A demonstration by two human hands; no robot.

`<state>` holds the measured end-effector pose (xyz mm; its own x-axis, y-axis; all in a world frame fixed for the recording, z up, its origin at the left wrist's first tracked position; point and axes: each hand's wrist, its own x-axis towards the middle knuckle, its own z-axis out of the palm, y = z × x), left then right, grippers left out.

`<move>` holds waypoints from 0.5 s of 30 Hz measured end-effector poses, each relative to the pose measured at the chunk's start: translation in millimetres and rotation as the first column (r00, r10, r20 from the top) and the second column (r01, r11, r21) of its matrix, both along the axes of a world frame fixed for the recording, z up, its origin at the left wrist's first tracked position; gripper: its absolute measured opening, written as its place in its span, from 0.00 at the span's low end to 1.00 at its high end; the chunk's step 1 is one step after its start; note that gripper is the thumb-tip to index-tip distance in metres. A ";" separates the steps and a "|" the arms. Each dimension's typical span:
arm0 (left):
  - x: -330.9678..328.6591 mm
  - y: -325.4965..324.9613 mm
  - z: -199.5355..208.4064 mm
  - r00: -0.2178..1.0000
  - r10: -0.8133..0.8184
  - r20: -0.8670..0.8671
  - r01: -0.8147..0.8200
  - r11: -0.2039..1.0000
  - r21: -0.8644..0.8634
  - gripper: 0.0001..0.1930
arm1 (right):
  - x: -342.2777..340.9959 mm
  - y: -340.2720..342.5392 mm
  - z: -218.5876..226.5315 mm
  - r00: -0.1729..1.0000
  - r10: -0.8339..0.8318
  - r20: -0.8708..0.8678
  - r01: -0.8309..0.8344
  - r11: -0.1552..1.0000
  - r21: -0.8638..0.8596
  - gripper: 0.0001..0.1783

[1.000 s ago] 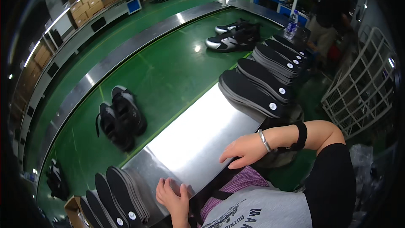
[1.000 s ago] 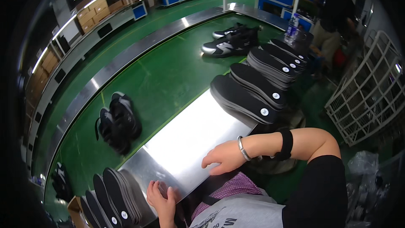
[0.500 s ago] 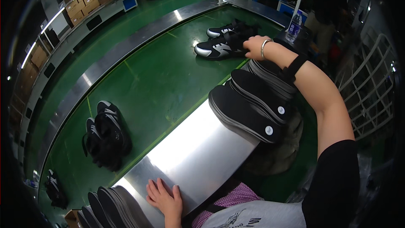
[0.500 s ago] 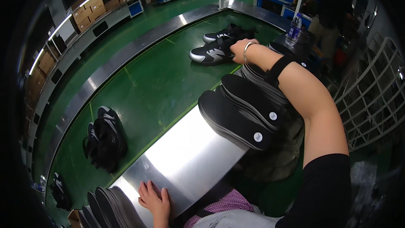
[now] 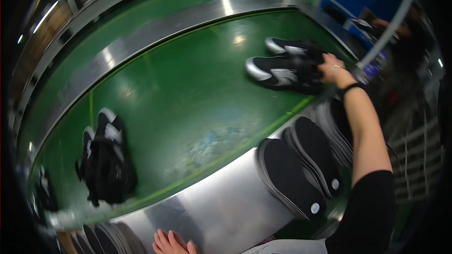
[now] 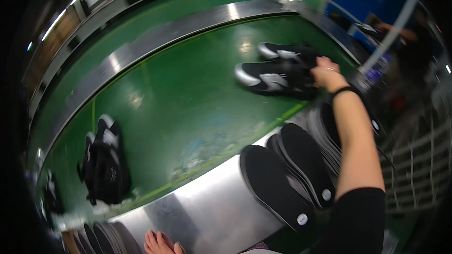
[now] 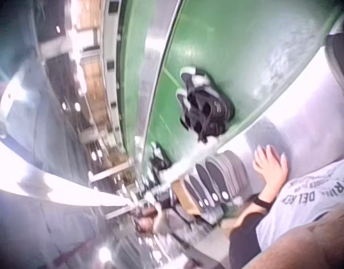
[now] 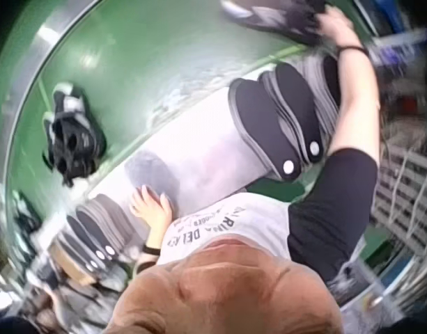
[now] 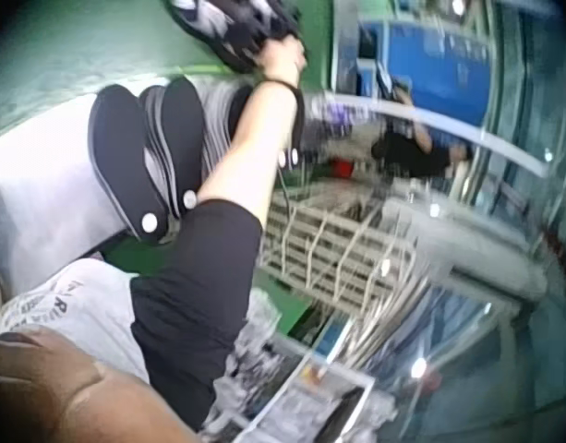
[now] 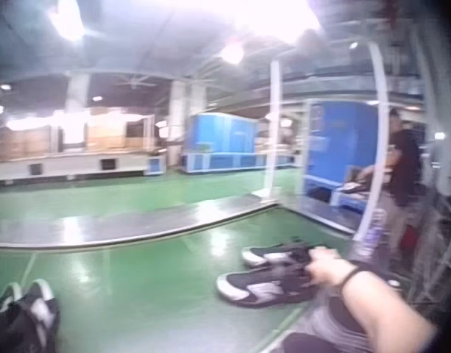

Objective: Inserting insoles into shoe uppers on a manufacturing assembly line.

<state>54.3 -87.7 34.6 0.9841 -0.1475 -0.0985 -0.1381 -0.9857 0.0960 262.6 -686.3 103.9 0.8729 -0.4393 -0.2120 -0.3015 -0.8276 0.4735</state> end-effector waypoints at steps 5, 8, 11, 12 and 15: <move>16.0 3.0 -3.6 0.998 0.044 0.043 -0.039 0.991 -0.126 0.30 | 10.8 -181.4 -38.5 0.721 0.385 -0.575 -0.570 0.802 -0.177 0.27; 16.9 5.6 -10.2 1.000 0.020 0.018 -0.019 0.998 -0.063 0.29 | 15.7 -154.8 -34.6 0.985 0.156 -0.075 -0.135 0.964 0.231 0.25; 13.8 11.5 -13.3 0.998 -0.043 0.038 0.045 0.997 -0.057 0.30 | 34.6 -81.7 -5.8 0.945 -0.325 0.038 0.260 0.817 0.514 0.20; 13.8 9.9 -12.0 0.999 -0.024 0.044 0.026 0.998 -0.054 0.30 | 36.3 -60.5 1.7 0.904 -0.428 0.011 0.336 0.724 0.602 0.19; 0.0 8.8 0.9 0.999 -0.005 0.045 0.007 0.999 -0.046 0.30 | 35.9 -36.1 -12.6 0.834 -0.522 0.178 0.273 0.672 0.689 0.18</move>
<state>54.3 -78.9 35.5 0.9866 -0.1565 -0.0472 -0.1489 -0.9795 0.1354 298.5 -722.3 91.3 0.7099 -0.6392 -0.2958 -0.7043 -0.6476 -0.2908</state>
